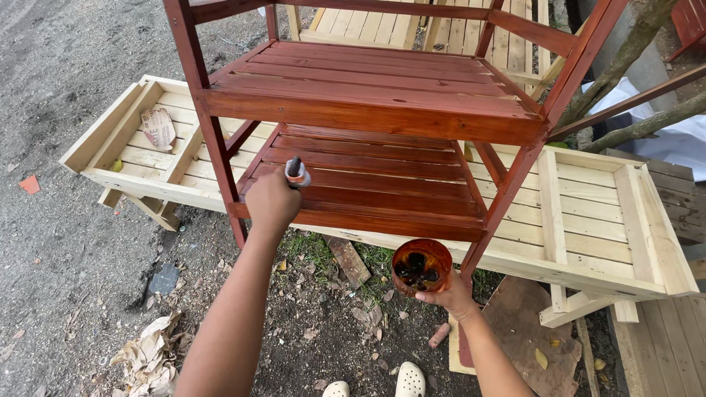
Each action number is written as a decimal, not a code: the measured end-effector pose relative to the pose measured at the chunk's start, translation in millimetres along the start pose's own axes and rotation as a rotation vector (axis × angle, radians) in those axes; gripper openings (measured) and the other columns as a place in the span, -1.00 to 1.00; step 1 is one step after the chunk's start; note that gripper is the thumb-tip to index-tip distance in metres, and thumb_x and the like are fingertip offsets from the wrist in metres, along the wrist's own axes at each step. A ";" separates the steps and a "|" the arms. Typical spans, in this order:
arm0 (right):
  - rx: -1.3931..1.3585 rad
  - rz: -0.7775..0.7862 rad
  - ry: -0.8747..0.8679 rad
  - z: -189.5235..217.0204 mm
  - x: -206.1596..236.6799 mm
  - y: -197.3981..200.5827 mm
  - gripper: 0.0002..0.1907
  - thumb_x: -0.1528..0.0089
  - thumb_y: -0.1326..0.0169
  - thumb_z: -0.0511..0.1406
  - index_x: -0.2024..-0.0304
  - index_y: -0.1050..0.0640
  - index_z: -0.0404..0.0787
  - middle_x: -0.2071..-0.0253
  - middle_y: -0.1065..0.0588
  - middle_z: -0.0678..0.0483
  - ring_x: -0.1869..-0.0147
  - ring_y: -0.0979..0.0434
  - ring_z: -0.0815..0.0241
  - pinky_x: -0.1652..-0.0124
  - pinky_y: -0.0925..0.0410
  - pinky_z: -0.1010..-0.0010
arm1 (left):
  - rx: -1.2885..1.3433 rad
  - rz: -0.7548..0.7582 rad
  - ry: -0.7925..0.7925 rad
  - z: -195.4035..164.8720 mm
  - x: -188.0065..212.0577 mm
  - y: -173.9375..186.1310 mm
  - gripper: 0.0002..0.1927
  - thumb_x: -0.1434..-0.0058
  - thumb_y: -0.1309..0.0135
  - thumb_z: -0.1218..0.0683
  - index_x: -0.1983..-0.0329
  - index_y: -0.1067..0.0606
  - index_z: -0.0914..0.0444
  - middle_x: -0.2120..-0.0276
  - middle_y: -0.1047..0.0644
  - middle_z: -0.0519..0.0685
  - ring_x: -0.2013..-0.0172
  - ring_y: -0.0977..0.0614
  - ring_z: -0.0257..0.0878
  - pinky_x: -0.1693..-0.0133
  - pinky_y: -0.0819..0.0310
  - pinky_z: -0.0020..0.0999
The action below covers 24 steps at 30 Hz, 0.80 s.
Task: The person applies reddish-brown wood stain to a wooden tiered shelf unit outdoors. They dip a cloth-wrapped applicator into a container of stain and wipe it across the shelf slats, rails, and legs, working over different surfaces of the rack.
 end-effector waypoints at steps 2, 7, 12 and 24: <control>-0.025 0.045 0.009 9.2 2.7 3.1 0.08 0.22 -0.55 -0.27 -0.31 -0.32 -0.20 -0.21 -0.47 0.01 -0.33 -0.43 0.07 -0.32 -0.29 0.18 | 0.035 0.054 -0.013 -40.8 7.6 -15.7 -0.75 -0.08 -0.07 0.13 0.15 -0.60 0.16 0.36 -0.64 0.15 0.29 -0.66 0.17 0.24 -0.51 0.10; 0.026 0.037 -0.033 28.8 6.8 16.0 0.16 0.24 -0.54 -0.31 -0.38 -0.28 -0.19 -0.24 -0.48 -0.01 -0.37 -0.45 0.08 -0.34 -0.32 0.18 | 0.226 0.182 -0.035 -153.0 26.6 -53.3 -0.74 -0.03 -0.06 0.17 0.19 -0.59 0.20 0.36 -0.63 0.18 0.28 -0.66 0.17 0.20 -0.54 0.09; -0.121 0.105 -0.012 52.9 26.5 13.3 0.51 0.29 -0.55 -0.34 -0.55 0.09 0.04 -0.31 -0.38 0.09 -0.36 -0.40 0.14 -0.30 -0.31 0.16 | 0.395 0.260 -0.090 -256.8 48.6 -88.4 -0.71 -0.02 -0.08 0.15 0.16 -0.59 0.24 0.35 -0.63 0.21 0.26 -0.66 0.19 0.16 -0.54 0.08; -0.217 0.133 0.072 81.4 48.0 41.1 0.49 0.24 -0.54 -0.34 -0.58 0.08 -0.10 -0.41 -0.30 0.09 -0.46 -0.30 0.15 -0.34 -0.29 0.20 | 0.685 0.270 0.033 -349.6 74.5 -128.9 -0.67 0.00 -0.21 0.09 0.20 -0.57 0.36 0.34 -0.62 0.26 0.24 -0.67 0.20 0.13 -0.56 0.01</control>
Point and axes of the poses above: each hand's wrist, its own x-axis away from the middle knuckle, its own y-axis out of the back of the hand, z = x × y, the point moved 9 cm from there along -x, towards the middle knuckle
